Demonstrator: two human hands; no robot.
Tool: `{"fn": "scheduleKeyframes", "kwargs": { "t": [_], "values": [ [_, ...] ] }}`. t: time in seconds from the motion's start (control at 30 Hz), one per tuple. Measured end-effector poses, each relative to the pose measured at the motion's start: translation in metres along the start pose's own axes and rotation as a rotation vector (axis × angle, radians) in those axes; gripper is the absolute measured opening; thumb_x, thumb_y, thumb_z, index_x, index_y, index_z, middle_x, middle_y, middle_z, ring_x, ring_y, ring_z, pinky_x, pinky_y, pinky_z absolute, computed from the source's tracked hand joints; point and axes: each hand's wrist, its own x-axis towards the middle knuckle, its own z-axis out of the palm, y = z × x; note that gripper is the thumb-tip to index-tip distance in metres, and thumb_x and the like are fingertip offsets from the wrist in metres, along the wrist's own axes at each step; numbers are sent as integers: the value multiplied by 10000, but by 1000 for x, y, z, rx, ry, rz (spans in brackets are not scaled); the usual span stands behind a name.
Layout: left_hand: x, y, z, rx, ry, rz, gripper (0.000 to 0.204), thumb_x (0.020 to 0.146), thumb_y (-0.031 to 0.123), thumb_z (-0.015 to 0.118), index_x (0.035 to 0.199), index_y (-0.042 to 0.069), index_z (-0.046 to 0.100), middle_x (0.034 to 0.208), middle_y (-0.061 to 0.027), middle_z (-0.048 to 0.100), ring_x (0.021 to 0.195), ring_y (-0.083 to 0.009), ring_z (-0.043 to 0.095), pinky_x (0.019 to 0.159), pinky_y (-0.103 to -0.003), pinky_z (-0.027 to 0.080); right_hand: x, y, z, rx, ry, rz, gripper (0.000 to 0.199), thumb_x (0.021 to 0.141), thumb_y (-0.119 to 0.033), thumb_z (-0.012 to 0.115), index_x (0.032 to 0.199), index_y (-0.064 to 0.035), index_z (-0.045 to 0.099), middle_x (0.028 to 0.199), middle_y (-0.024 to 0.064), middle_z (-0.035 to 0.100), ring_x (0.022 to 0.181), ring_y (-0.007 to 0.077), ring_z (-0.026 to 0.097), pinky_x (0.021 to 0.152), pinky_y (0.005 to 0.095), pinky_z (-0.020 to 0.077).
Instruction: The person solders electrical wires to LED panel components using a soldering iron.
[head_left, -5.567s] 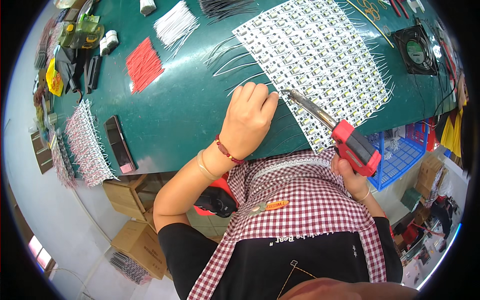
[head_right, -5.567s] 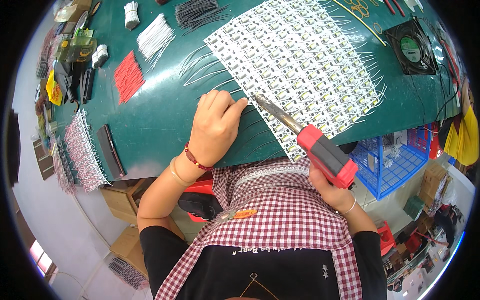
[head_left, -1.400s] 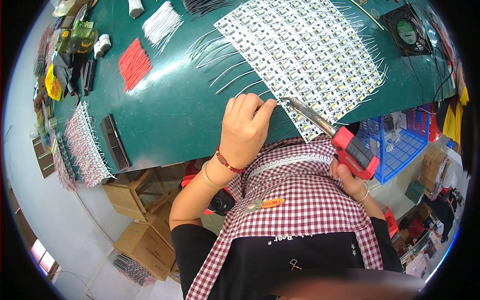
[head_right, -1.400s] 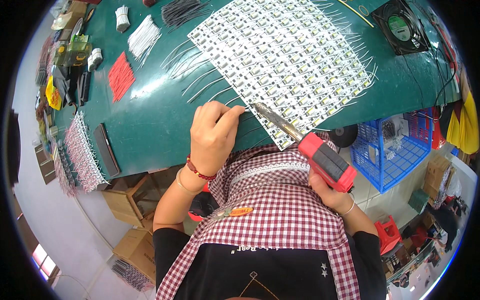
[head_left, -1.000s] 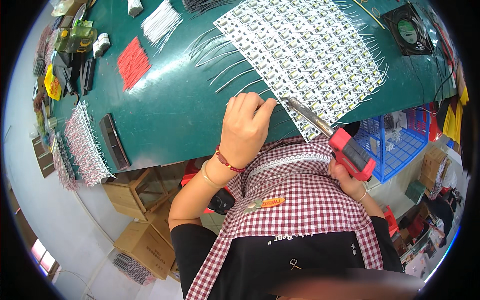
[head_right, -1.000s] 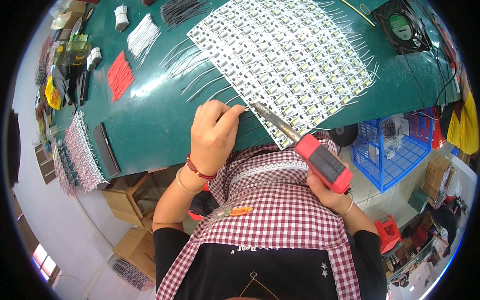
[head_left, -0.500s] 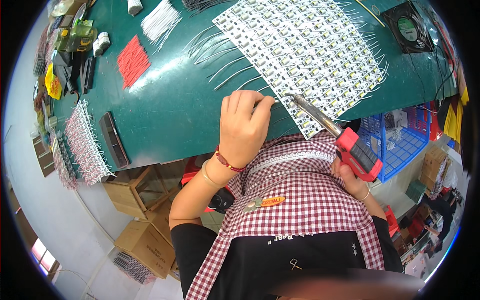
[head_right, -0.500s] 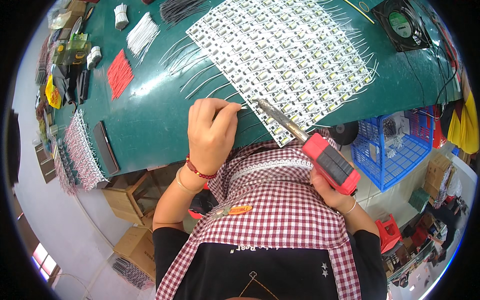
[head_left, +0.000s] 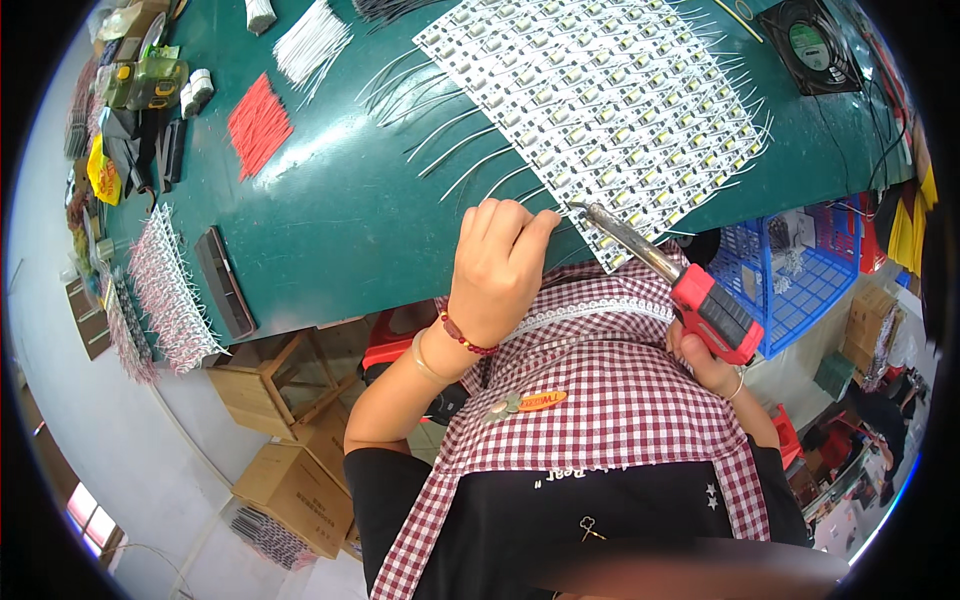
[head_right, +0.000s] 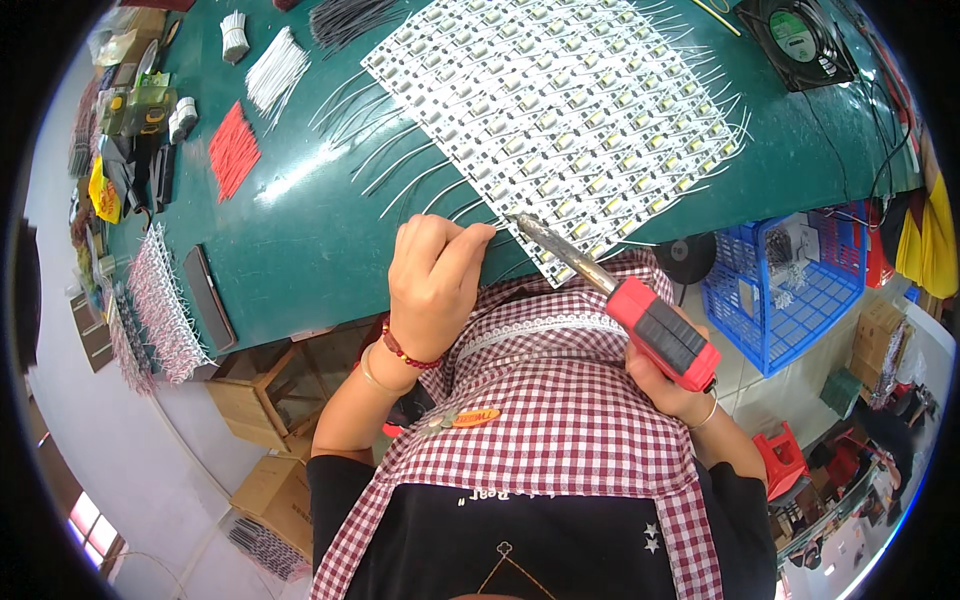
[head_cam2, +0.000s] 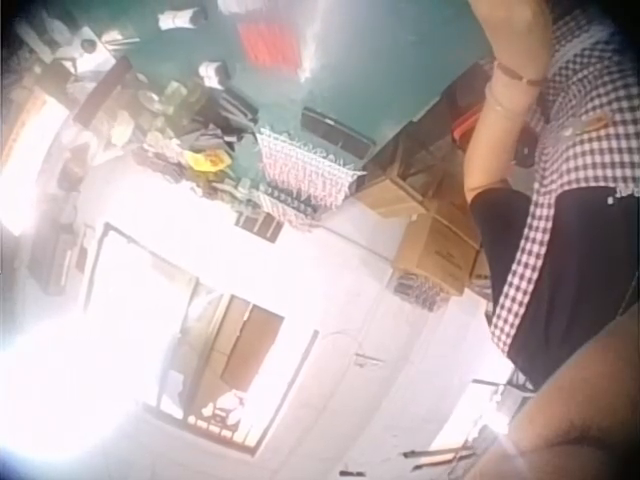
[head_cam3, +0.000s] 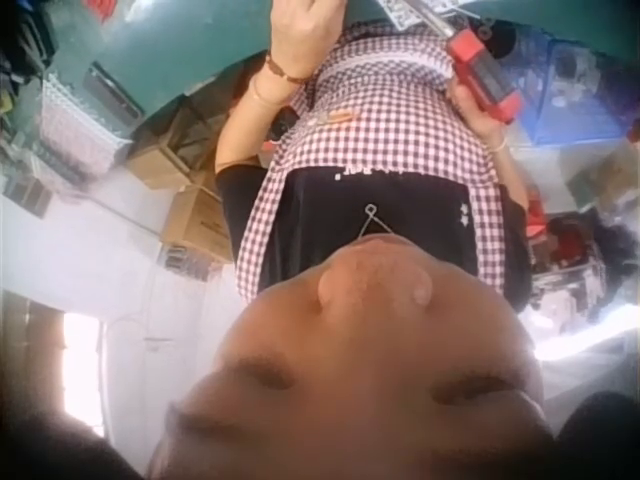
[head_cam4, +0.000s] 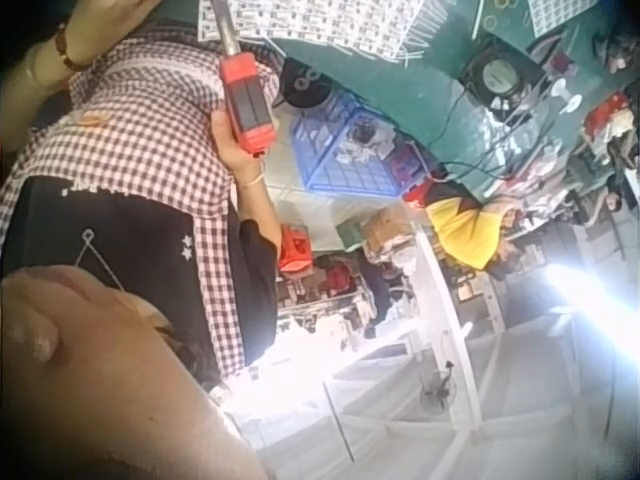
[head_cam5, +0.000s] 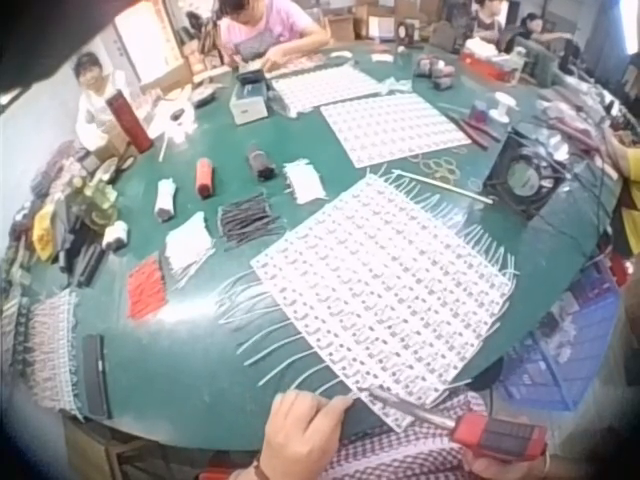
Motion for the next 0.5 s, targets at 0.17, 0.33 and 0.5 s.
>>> {"fn": "scheduleKeyframes", "kwargs": {
  "t": [0.17,0.33,0.5],
  "values": [
    [-1,1,-1,2,-8,-11,263,702,-77,711,934,41,677,751,-49,482,689,-223,499,611,-343,399,0,3,0,-31,17,-11,168,747,-85,695,899,-14,681,838,136,664,718,304,642,620,372,495],
    [-2,1,-1,0,-23,-12,278,699,-83,704,945,42,677,751,-49,481,689,-222,497,607,-342,394,5,-9,5,-161,18,-62,188,717,-109,699,881,-18,678,830,142,658,687,322,631,601,387,490],
    [-2,-1,-2,-3,-11,-8,278,700,-81,705,946,45,676,751,-47,480,686,-221,494,605,-343,388,7,-11,3,-189,17,-184,188,715,-125,696,869,-19,678,839,147,664,701,327,638,612,399,496]
  ]
}}
